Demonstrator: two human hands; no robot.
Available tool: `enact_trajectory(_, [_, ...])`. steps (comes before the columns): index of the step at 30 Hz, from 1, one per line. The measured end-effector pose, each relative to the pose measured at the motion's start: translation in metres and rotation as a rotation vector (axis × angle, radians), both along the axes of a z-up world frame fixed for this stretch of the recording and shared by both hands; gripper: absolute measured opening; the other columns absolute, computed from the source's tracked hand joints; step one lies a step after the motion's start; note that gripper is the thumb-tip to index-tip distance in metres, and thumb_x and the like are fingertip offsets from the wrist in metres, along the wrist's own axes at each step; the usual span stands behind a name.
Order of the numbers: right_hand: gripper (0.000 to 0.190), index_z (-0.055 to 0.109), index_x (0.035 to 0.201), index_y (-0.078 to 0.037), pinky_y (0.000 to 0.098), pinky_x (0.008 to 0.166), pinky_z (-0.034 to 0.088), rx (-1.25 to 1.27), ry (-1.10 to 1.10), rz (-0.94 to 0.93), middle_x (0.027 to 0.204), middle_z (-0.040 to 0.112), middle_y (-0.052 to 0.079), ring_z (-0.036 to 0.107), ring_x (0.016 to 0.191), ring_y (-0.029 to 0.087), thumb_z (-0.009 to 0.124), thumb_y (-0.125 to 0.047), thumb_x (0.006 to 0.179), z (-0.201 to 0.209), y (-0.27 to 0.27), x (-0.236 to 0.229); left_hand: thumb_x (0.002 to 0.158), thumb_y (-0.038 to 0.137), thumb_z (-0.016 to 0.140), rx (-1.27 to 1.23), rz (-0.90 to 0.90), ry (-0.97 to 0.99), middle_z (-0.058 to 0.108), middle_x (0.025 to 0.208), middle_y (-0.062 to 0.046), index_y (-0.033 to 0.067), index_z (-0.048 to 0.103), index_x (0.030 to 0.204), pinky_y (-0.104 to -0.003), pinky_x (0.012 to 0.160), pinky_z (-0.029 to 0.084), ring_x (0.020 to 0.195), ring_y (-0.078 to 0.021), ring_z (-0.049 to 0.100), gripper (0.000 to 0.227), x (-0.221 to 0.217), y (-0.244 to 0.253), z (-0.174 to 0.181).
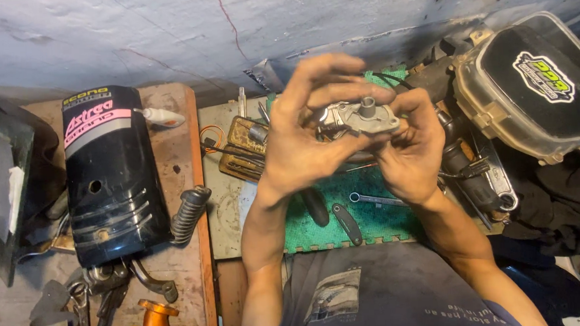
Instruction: The person assembles a carburetor by hand, inserting a spring and a metal rod into the body. They then attach a black hose to the assembly and use a screwdriver to tighten a screw on the side of the carburetor.
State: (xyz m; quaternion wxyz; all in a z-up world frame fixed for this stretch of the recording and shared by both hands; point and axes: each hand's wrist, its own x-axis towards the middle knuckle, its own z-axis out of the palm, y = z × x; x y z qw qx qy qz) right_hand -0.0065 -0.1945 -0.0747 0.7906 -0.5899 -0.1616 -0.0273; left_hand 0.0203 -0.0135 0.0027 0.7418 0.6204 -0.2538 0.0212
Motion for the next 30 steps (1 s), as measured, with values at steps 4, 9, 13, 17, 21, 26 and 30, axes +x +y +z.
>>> enact_trajectory(4, [0.044,0.037,0.121,-0.001,0.0311,0.085,0.064,0.142,-0.100,0.030,0.112,0.071,0.010,0.073,0.100,0.017,0.072,-0.017,0.100,0.022,0.008,0.007,0.094,0.002,0.077,0.068,-0.051,-0.042,0.065,0.132,-0.017,-0.0007,0.050,0.137,-0.034,0.107,0.059,0.125,-0.0245,0.068,0.050,-0.004,0.006,0.010])
enact_trajectory(9, [0.041,0.045,0.125,0.003,0.0306,0.083,0.067,-0.014,0.048,0.022,0.116,0.069,0.012,0.076,0.099,0.018,0.071,-0.020,0.104,0.014,0.001,0.006,0.109,0.005,0.060,0.013,0.058,0.146,0.072,0.126,-0.017,0.0013,0.061,0.123,-0.035,0.092,0.060,0.112,-0.0254,0.072,0.015,-0.003,0.005,0.010])
enact_trajectory(13, [0.038,0.055,0.128,0.006,0.0213,0.082,0.055,-0.102,0.006,0.023,0.111,0.066,0.011,0.066,0.097,0.012,0.073,-0.017,0.105,0.002,-0.011,0.006,0.113,0.002,0.062,0.193,0.116,-0.142,0.072,0.120,-0.012,0.0035,0.064,0.121,-0.031,0.098,0.061,0.111,-0.0195,0.073,0.008,0.001,-0.002,0.028])
enact_trajectory(17, [0.035,0.057,0.132,0.005,0.0271,0.097,0.053,-0.018,0.065,0.165,0.120,0.066,0.008,0.064,0.109,0.012,0.063,-0.006,0.099,0.010,-0.017,0.013,0.110,0.006,0.067,0.318,0.109,-0.141,0.075,0.102,-0.006,0.0013,0.067,0.116,-0.024,0.081,0.063,0.092,-0.0116,0.078,0.007,0.012,-0.010,0.043])
enact_trajectory(21, [0.019,0.056,0.122,0.001,0.0254,0.098,0.051,0.125,-0.036,-0.097,0.116,0.066,0.007,0.060,0.099,0.010,0.063,-0.002,0.105,0.034,-0.019,0.013,0.107,0.009,0.071,0.307,0.019,-0.082,0.077,0.096,-0.004,0.0019,0.070,0.116,-0.024,0.079,0.064,0.087,-0.0111,0.078,0.011,0.029,-0.016,0.039])
enact_trajectory(26, [0.023,0.057,0.117,0.002,0.0231,0.089,0.048,0.013,-0.103,-0.116,0.108,0.064,0.006,0.058,0.094,0.009,0.068,-0.015,0.105,0.015,-0.029,0.011,0.104,0.012,0.075,0.312,0.007,-0.181,0.071,0.104,-0.005,0.0034,0.073,0.112,-0.024,0.079,0.062,0.090,-0.0121,0.073,0.012,0.035,-0.022,0.032])
enact_trajectory(30, [0.030,0.060,0.120,0.005,0.0204,0.080,0.048,-0.116,-0.039,-0.117,0.100,0.065,0.006,0.059,0.087,0.008,0.073,-0.020,0.110,0.016,-0.033,0.011,0.100,0.015,0.078,0.396,0.076,-0.264,0.065,0.100,-0.005,0.0061,0.075,0.109,-0.027,0.073,0.056,0.084,-0.0141,0.068,0.014,0.039,-0.025,0.028])
